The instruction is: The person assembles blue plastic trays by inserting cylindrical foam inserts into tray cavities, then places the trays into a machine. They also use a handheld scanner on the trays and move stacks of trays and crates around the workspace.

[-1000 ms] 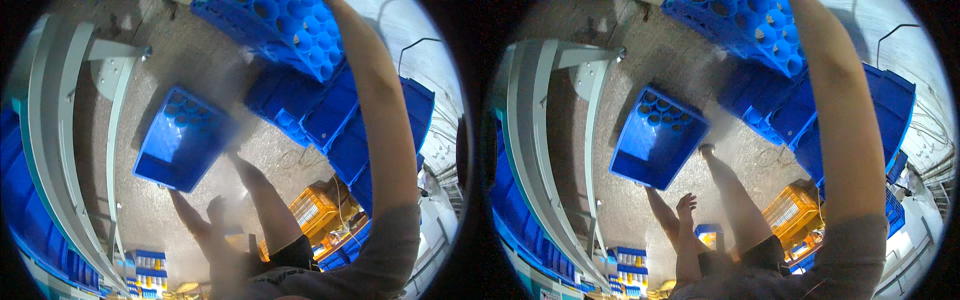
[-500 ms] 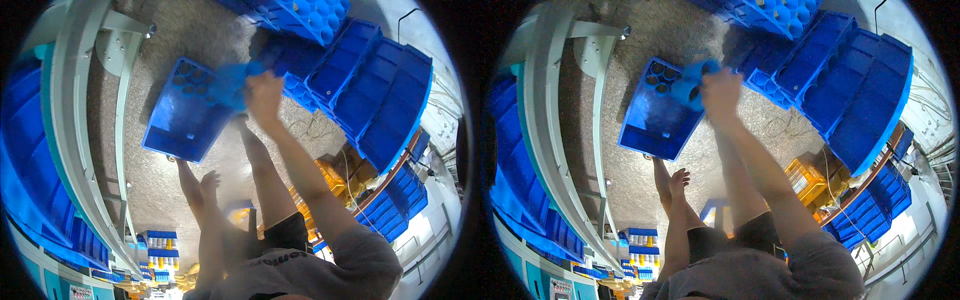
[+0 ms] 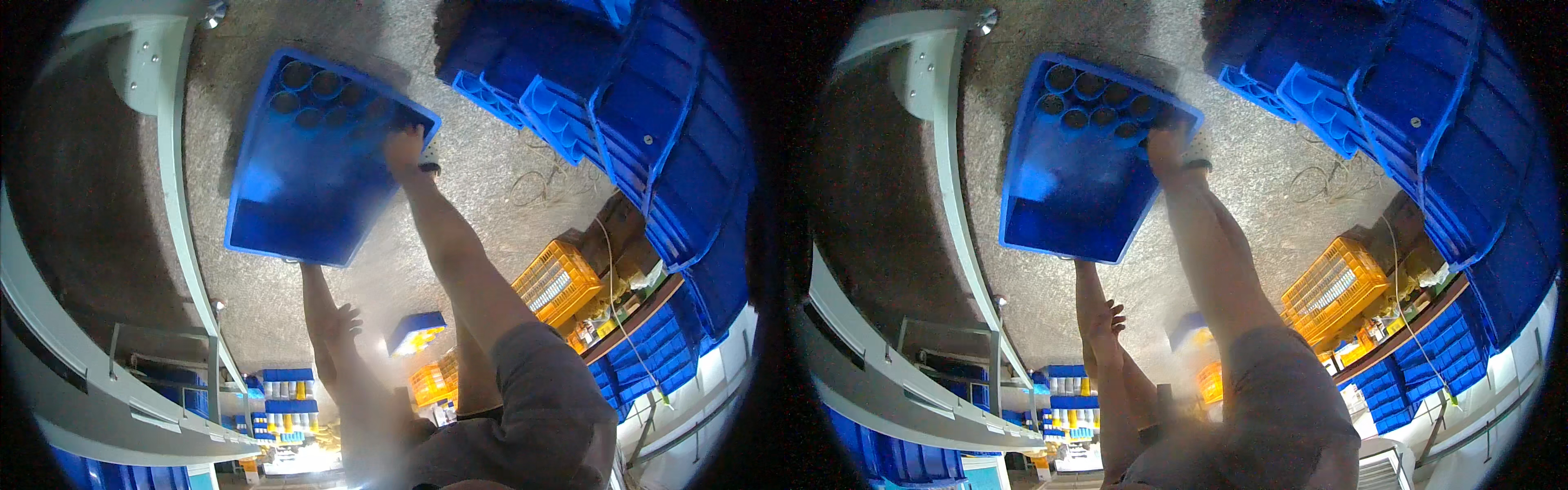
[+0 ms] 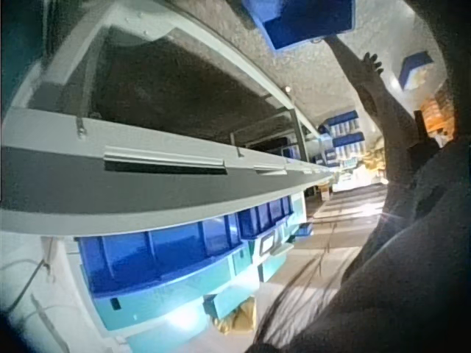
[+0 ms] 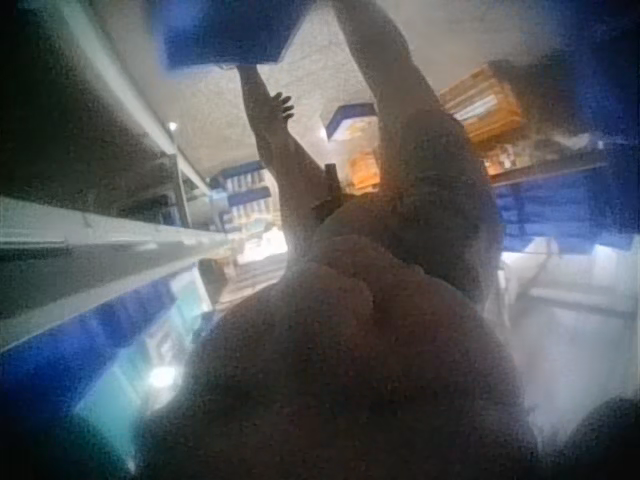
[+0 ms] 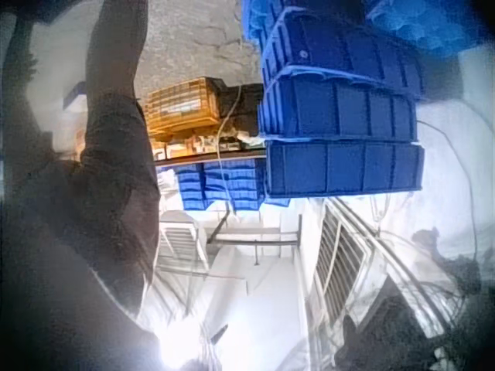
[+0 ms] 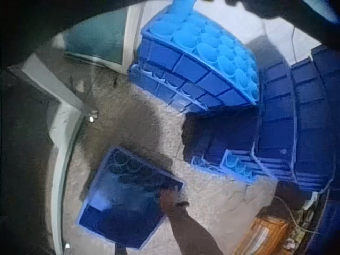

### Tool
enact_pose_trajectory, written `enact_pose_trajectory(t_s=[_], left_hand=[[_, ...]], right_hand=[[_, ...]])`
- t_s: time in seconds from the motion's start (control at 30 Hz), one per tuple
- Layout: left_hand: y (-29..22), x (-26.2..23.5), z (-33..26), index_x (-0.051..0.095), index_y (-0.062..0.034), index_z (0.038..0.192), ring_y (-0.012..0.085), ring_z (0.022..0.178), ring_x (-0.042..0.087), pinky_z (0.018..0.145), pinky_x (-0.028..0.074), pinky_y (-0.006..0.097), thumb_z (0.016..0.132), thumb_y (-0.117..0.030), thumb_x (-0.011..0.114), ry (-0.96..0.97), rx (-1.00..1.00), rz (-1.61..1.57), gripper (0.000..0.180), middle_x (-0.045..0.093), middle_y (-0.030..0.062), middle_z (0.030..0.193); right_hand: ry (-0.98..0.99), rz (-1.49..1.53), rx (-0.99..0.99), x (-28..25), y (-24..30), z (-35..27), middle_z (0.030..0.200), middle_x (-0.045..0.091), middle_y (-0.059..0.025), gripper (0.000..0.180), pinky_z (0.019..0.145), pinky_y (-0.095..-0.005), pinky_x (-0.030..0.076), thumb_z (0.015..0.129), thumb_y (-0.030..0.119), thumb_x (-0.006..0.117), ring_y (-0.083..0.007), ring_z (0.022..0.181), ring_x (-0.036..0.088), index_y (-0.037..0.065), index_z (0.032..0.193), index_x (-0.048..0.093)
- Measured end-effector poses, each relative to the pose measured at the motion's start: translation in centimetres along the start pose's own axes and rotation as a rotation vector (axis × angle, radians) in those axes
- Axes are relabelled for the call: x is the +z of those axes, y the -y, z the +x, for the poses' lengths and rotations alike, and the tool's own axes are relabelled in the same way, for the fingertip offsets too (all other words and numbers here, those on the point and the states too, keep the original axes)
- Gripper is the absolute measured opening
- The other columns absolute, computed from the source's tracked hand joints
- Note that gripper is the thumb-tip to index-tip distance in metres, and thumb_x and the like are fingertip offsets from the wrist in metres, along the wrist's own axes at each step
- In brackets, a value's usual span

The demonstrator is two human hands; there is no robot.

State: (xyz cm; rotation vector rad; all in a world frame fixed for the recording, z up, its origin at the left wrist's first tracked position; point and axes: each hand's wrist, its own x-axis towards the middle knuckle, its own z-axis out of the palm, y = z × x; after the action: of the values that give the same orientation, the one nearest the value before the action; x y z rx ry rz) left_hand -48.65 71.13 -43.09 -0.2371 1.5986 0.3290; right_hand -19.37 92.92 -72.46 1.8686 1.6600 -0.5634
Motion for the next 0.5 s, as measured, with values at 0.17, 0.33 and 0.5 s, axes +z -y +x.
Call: enact_pose_trajectory(t_s=[0.17, 0.33, 0.5], left_hand=[[-3.6, 3.0, -4.7, 0.058, 0.0021, 0.131, 0.0175, 0.087, 0.064, 0.074, 0.052, 0.03, 0.093, -0.01, 0.059, 0.002, 0.08, -0.007, 0.04, 0.069, 0.0111, 0.107], [-14.4, 2.6, -19.4, 0.068, 0.0024, 0.114, 0.0158, 0.088, 0.064, 0.075, 0.052, 0.028, 0.093, -0.011, 0.063, -0.302, 0.29, 0.428, 0.025, 0.07, 0.0087, 0.105], [-24.9, -9.0, -34.4, 0.067, 0.0018, 0.108, 0.0141, 0.081, 0.066, 0.071, 0.053, 0.026, 0.097, -0.005, 0.061, -0.985, 1.151, -0.164, 0.015, 0.072, 0.0102, 0.094]], right_hand=[[-0.026, 0.108, 0.024, -7.3, -2.2, -0.7, 0.101, 0.072, -0.0072, 0.029, 0.101, -0.0472, 0.039, 0.084, 0.039, 0.068, -0.025, 0.11, 0.061, 0.017, 0.101, 0.074], [0.054, 0.366, -0.461, -23.3, -1.1, -11.0, 0.103, 0.071, -0.0119, 0.035, 0.084, -0.0443, 0.053, 0.085, 0.031, 0.071, -0.0311, 0.098, 0.067, 0.005, 0.109, 0.069], [0.866, 1.072, -0.665, -44.9, 10.1, -24.2, 0.121, 0.066, -0.0143, 0.04, 0.094, -0.035, 0.053, 0.092, 0.008, 0.069, -0.0216, 0.109, 0.065, -0.002, 0.129, 0.058]])
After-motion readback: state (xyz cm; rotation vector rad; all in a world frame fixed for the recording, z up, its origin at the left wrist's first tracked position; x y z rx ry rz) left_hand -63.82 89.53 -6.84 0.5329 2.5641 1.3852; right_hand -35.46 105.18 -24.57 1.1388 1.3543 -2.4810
